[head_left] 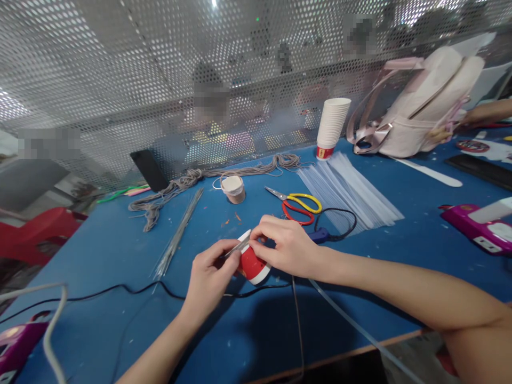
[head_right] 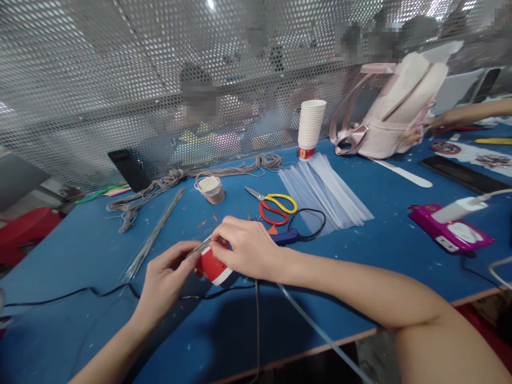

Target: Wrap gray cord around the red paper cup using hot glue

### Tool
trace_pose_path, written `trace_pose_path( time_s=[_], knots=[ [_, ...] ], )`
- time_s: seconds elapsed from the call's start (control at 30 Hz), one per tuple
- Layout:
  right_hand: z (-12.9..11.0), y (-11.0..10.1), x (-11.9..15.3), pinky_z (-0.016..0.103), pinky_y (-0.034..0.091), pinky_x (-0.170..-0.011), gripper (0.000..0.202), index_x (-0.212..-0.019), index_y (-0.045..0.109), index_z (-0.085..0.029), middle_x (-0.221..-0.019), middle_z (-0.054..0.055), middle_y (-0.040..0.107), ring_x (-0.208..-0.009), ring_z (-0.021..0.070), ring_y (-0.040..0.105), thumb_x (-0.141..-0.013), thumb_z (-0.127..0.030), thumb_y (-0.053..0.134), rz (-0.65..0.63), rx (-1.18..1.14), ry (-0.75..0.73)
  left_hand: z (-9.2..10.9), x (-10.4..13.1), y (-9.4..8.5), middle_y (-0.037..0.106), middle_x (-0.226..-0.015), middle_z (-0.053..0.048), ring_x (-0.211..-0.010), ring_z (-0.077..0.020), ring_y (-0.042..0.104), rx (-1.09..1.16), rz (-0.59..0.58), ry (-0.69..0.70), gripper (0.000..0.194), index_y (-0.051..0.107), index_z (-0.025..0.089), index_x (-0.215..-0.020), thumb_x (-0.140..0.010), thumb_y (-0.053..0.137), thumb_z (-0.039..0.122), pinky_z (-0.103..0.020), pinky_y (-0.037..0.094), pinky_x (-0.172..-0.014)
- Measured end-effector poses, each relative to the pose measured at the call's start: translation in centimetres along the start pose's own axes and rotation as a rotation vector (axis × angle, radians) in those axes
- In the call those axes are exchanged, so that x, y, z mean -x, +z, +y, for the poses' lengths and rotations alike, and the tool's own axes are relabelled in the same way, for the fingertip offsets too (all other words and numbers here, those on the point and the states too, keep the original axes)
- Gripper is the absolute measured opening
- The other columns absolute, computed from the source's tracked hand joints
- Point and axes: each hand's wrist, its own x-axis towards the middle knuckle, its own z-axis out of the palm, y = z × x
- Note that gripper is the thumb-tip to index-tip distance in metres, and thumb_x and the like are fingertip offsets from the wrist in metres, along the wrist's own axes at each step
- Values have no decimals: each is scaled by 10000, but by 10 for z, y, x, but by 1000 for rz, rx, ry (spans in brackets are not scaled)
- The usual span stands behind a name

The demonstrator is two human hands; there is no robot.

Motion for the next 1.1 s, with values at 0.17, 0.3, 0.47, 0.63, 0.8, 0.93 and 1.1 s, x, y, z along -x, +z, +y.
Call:
trace_pose_path(
  time_s=[0.17, 0.3, 0.47, 0.63, 0.8, 0.93, 1.1],
  knots=[
    [0, 0, 0, 221, 390, -608, 61, -772, 635, -150, -730, 4, 586, -656, 109, 533, -808, -119, 596, 0, -13, 28, -1, 1, -1, 649, -595, 22, -459, -105, 555, -10, 3, -2, 147, 691, 167, -749, -749, 576, 259, -205, 457, -473],
    [0, 0, -1, 212, 386, -605, 72, -759, 634, -157, -719, -5, 579, -652, 102, 525, -792, -100, 605, -8, -58, 85, -2, 1, -2, 643, -580, 23, -466, -108, 554, -17, -3, 8, 157, 698, 166, -755, -757, 578, 267, -205, 452, -477],
    [-1, 0, -2, 217, 391, -603, 90, -747, 630, -169, -723, -8, 586, -650, 103, 524, -794, -100, 597, -20, -78, 114, -2, 0, -2, 646, -583, 22, -459, -108, 553, -19, -7, 7, 158, 696, 167, -751, -756, 575, 268, -209, 450, -475],
    [0, 0, -3, 221, 400, -610, 88, -732, 629, -168, -716, -14, 587, -659, 103, 531, -772, -91, 613, -29, -110, 153, -1, 0, -1, 640, -571, 22, -454, -108, 546, -33, 4, 4, 154, 690, 168, -739, -751, 574, 269, -209, 445, -470],
    [2, 0, -6, 223, 418, -626, 97, -699, 628, -166, -714, -17, 596, -660, 99, 541, -749, -82, 623, -48, -214, 236, -1, 1, -2, 643, -576, 17, -460, -107, 541, -36, -4, 19, 160, 688, 169, -739, -754, 561, 267, -204, 446, -467],
    [2, -2, -9, 221, 414, -591, 69, -697, 615, -161, -688, -23, 589, -614, 92, 515, -745, -111, 622, -88, -348, 352, -4, 0, -2, 656, -619, 6, -470, -106, 546, -24, -16, 32, 159, 684, 168, -740, -759, 559, 265, -206, 456, -469],
    [3, -4, -14, 209, 378, -529, 72, -700, 577, -161, -588, -60, 504, -552, 81, 455, -731, -142, 640, -158, -542, 515, -5, 1, -2, 661, -651, 4, -483, -104, 545, -8, -17, 60, 146, 683, 172, -745, -766, 563, 253, -206, 456, -477]
  ],
)
